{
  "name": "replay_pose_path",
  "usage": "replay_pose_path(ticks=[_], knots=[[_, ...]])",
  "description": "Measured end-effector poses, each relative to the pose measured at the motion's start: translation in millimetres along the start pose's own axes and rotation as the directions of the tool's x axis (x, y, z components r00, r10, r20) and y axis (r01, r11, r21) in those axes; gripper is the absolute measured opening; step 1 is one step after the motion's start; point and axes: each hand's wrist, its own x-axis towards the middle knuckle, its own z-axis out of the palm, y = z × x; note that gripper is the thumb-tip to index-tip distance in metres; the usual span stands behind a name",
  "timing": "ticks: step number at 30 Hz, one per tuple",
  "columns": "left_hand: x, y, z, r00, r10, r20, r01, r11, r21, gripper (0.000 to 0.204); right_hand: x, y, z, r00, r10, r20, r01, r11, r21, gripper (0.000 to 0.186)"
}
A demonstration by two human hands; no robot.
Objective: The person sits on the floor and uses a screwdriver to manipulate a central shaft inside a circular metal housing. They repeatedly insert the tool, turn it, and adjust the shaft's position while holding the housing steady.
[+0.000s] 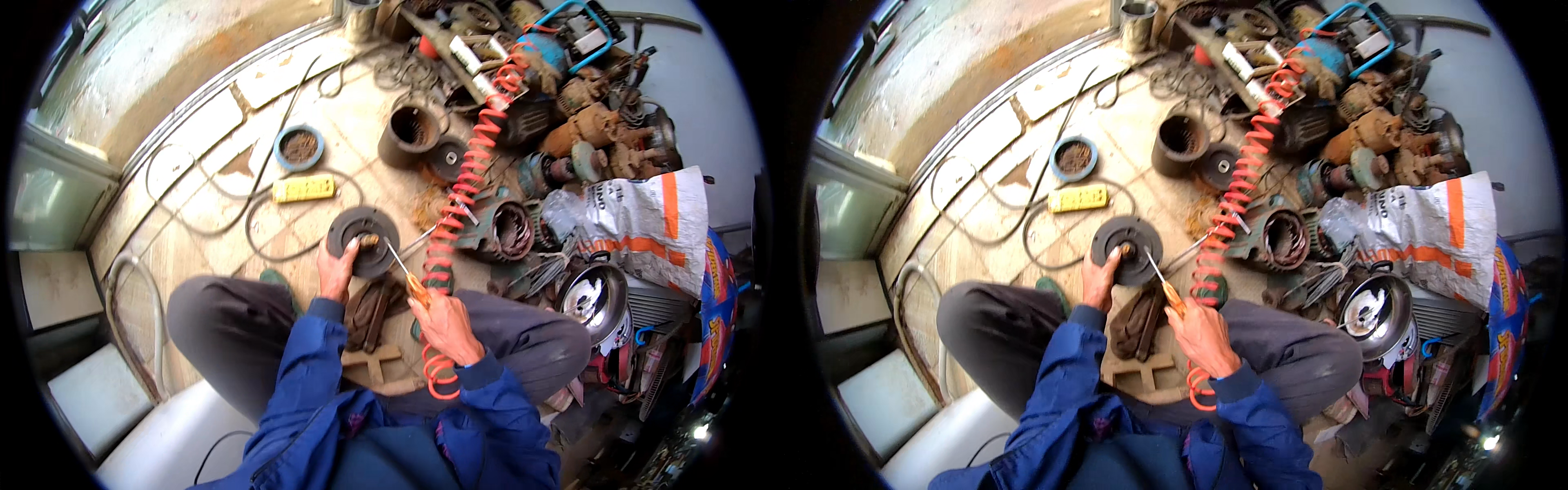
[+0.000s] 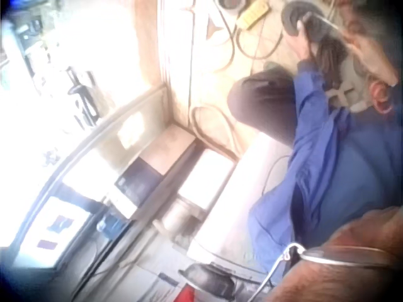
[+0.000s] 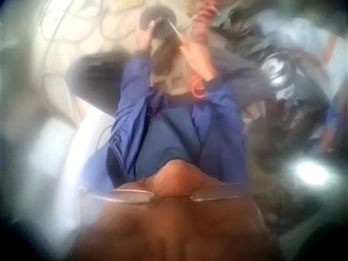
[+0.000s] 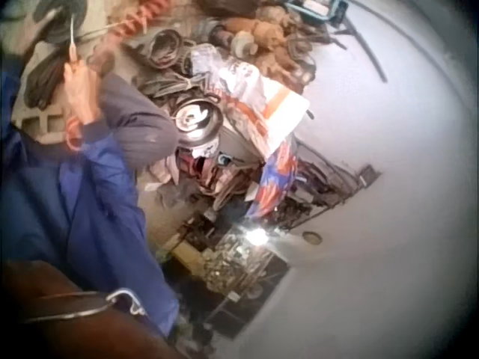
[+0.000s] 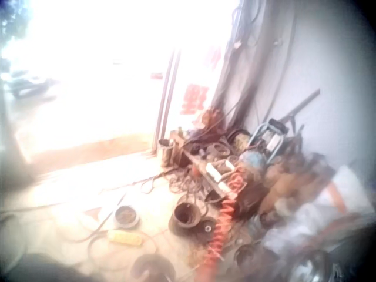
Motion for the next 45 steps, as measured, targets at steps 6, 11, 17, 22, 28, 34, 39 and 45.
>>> replay_pose_path(ticks=[6, 11, 17, 22, 28, 34, 39, 45], knots=[[-3, 2, 9, 0.997, 0.032, -0.077, -0.032, 0.999, 0.005, 0.041, 39, 41, 0, 0.888, 0.283, -0.362, -0.169, 0.934, 0.315, 0.034], [10, -14, 0, 0.991, 0.033, -0.128, -0.026, 0.998, 0.055, 0.044, 116, 85, 45, 0.871, 0.349, -0.344, -0.205, 0.897, 0.392, 0.038], [13, -28, -5, 0.992, 0.062, -0.108, -0.053, 0.994, 0.092, 0.040, 151, 111, 13, 0.949, 0.230, -0.216, -0.171, 0.950, 0.260, 0.042], [10, -29, -15, 0.992, 0.087, -0.087, -0.078, 0.992, 0.099, 0.041, 124, 26, -139, 0.989, -0.063, -0.136, 0.077, 0.992, 0.101, 0.043], [22, -33, -20, 0.992, 0.110, -0.065, -0.104, 0.990, 0.100, 0.045, 77, -24, -194, 0.889, -0.372, -0.267, 0.420, 0.895, 0.151, 0.032], [34, -6, -6, 0.975, -0.101, -0.198, 0.117, 0.991, 0.069, 0.056, 104, -26, -150, 0.797, -0.548, -0.253, 0.418, 0.803, -0.425, 0.017], [60, -15, -11, 0.959, 0.050, -0.280, -0.051, 0.999, 0.005, 0.060, 113, -46, -133, 0.760, -0.616, -0.208, 0.490, 0.753, -0.440, 0.013], [63, -24, -9, 0.928, 0.093, -0.361, -0.050, 0.991, 0.126, 0.060, 106, -35, -139, 0.786, -0.602, -0.141, 0.520, 0.767, -0.376, 0.011]])
